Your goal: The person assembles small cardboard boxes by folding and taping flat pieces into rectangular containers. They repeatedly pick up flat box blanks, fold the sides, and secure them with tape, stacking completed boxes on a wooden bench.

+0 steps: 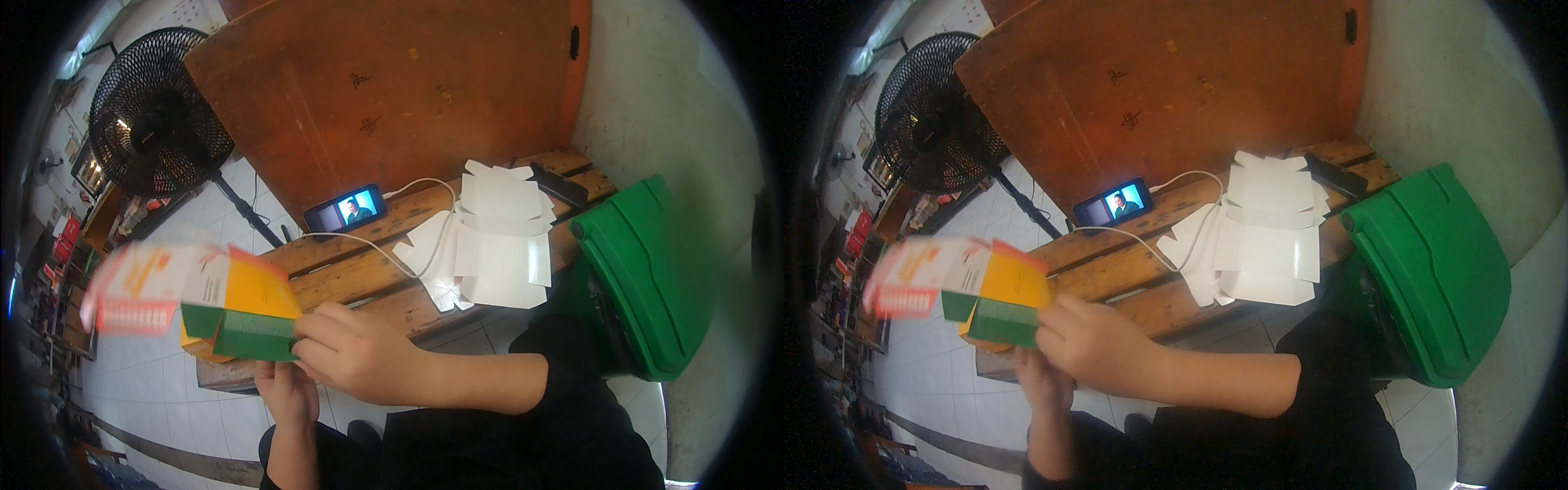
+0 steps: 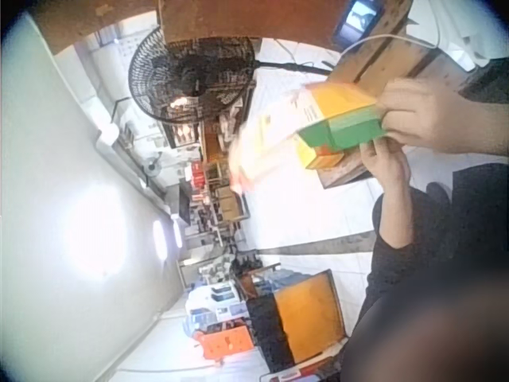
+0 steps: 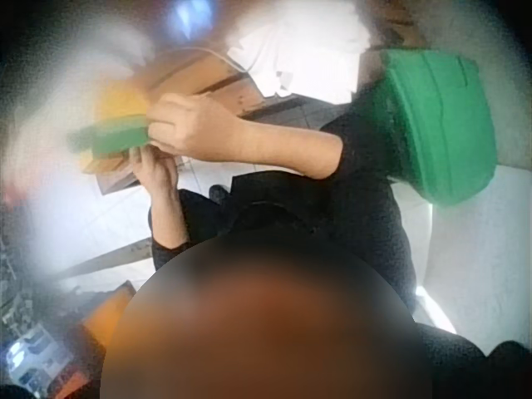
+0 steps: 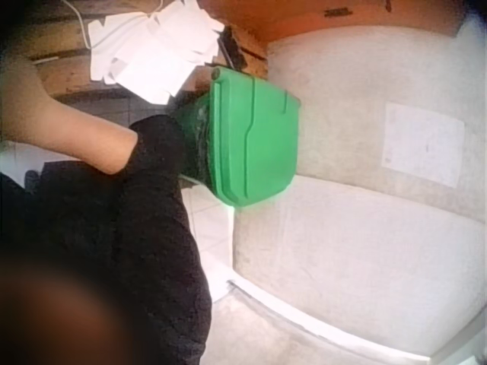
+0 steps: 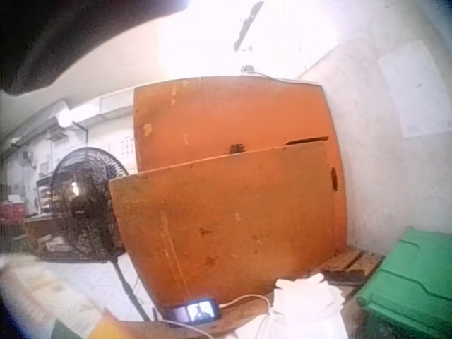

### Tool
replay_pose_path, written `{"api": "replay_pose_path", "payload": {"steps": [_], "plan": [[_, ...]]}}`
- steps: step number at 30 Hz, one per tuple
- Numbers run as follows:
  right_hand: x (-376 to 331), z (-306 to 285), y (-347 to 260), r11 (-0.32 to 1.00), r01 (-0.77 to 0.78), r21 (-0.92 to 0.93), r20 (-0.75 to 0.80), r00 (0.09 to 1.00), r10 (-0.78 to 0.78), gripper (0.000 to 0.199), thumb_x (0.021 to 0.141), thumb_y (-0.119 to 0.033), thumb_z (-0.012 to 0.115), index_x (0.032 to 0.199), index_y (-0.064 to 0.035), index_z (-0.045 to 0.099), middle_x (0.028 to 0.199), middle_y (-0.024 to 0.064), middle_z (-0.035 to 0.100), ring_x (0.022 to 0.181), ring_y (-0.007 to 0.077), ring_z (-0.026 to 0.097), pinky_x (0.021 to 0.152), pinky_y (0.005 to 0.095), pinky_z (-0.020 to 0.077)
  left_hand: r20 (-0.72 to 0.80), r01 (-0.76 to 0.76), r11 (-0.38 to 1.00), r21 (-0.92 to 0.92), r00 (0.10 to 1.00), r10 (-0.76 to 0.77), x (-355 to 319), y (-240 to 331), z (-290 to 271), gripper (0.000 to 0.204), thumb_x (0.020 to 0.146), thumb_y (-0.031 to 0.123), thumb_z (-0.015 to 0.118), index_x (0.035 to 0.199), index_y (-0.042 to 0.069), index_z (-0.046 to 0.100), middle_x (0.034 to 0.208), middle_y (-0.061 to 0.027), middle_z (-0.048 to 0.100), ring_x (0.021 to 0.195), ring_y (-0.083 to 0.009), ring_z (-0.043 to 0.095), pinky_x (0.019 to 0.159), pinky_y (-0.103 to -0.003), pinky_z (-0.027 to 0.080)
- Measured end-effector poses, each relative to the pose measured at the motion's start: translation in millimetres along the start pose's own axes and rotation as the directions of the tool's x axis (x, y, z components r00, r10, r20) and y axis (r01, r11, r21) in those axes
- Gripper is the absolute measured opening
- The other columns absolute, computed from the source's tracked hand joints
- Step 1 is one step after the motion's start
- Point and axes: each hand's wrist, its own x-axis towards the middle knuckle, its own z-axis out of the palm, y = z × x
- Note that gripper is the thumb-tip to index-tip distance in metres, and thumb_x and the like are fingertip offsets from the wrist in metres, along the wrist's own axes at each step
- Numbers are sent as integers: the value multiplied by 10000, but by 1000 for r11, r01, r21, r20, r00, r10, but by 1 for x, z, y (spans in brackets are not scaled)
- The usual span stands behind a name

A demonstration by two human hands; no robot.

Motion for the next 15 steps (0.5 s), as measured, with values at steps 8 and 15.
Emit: {"api": "replay_pose_path", "payload": {"steps": [8, 15], "plan": [[4, -3, 3, 987, -58, 153, -112, 991, 75, 177, 846, -100, 804, 973, -25, 705, 1124, 144, 669, 1058, 302, 657, 813, 366, 574, 68, -67, 986, 155, 996, 57, -10, 3, 8, 284, 1023, 77, 660, 1300, 15, 666, 1351, -123, 667, 1242, -230, 630, 1097, -385, 478], [2, -1, -2, 964, -37, 263, -155, 985, 80, 199, 823, -80, 826, 978, -21, 715, 1160, 161, 685, 1019, 300, 703, 817, 343, 591, 143, -211, 949, 234, 973, 181, -14, 3, 4, 377, 1052, 108, 602, 1414, 19, 545, 1379, -118, 605, 1244, -252, 613, 1039, -387, 519]]}}
